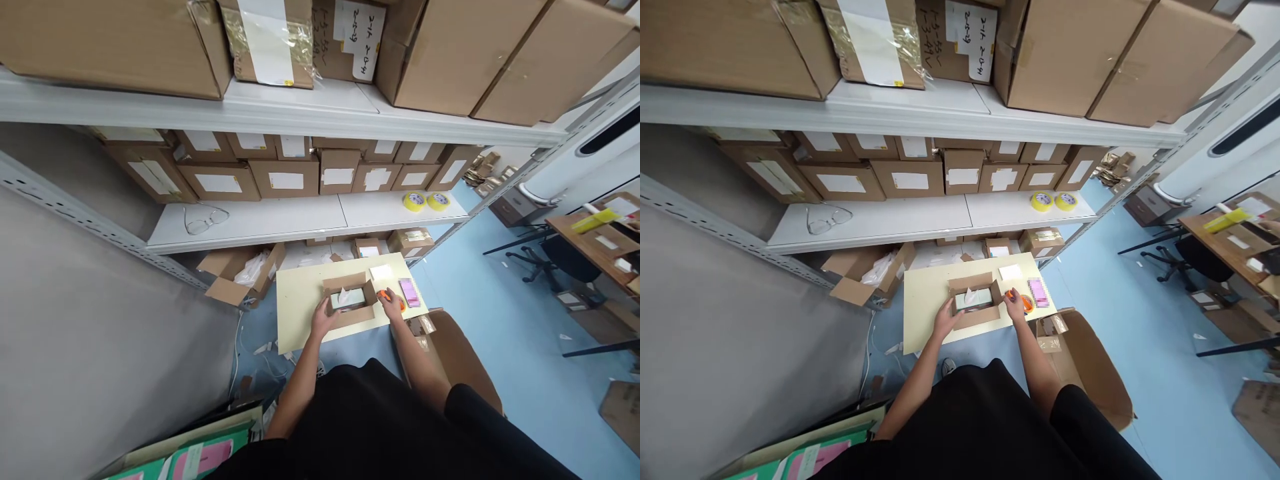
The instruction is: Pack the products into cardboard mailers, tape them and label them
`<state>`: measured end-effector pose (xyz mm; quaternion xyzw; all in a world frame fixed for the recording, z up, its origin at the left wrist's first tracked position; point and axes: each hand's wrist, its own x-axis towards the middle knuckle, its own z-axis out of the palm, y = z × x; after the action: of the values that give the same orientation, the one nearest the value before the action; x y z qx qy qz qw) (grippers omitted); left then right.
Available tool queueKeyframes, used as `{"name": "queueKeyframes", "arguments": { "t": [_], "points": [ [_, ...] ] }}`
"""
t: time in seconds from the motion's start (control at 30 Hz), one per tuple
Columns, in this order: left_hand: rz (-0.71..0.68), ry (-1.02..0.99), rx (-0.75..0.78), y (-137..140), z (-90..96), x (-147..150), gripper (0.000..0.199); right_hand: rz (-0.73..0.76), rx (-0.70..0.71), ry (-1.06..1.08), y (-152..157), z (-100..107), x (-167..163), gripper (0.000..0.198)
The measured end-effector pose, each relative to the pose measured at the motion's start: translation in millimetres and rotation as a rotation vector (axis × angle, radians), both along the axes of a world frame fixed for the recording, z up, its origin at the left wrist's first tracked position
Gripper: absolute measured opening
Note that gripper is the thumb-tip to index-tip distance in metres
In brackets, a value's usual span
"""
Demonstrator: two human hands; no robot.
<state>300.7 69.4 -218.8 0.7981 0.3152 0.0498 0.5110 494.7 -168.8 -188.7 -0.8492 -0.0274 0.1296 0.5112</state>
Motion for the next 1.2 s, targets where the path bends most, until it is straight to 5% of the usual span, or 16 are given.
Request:
{"name": "queueKeyframes", "arguments": {
  "t": [0.17, 0.3, 0.4, 0.5, 0.63, 0.73, 0.93, 1.2],
  "points": [
    [-0.353, 0.219, 0.181, -16, 4.1, 6, 0.111, 0.092, -0.111, -0.073, 0, -1, -7, 0.078],
    [-0.354, 0.22, 0.208, -19, -1.4, 1, 0.106, 0.4, -0.32, -0.152, 7, 1, -13, 0.077],
    [-0.34, 0.181, 0.12, -15, -0.8, 0, 0.102, 0.743, -0.4, -0.102, 12, 4, -15, 0.086],
    [-0.329, 0.141, 0.004, -4, 3.6, 0, 0.1, 0.895, -0.425, -0.057, 10, 7, -12, 0.094],
    [-0.175, 0.071, -0.146, 10, 10.1, 5, 0.075, 0.85, -0.384, -0.083, 8, 13, -6, 0.072],
    [0.002, 0.068, -0.185, 8, 12.4, 13, 0.058, 0.661, -0.416, -0.125, 17, 12, -6, 0.045],
    [0.332, 0.1, 0.057, -20, 11.2, 22, 0.073, 0.435, -0.573, -0.164, 41, 1, -10, 0.058],
    [0.01, 0.227, 0.335, 13, 56.9, 66, 0.109, 0.429, -0.611, -0.047, 38, -11, -6, 0.076]
  ]
}}
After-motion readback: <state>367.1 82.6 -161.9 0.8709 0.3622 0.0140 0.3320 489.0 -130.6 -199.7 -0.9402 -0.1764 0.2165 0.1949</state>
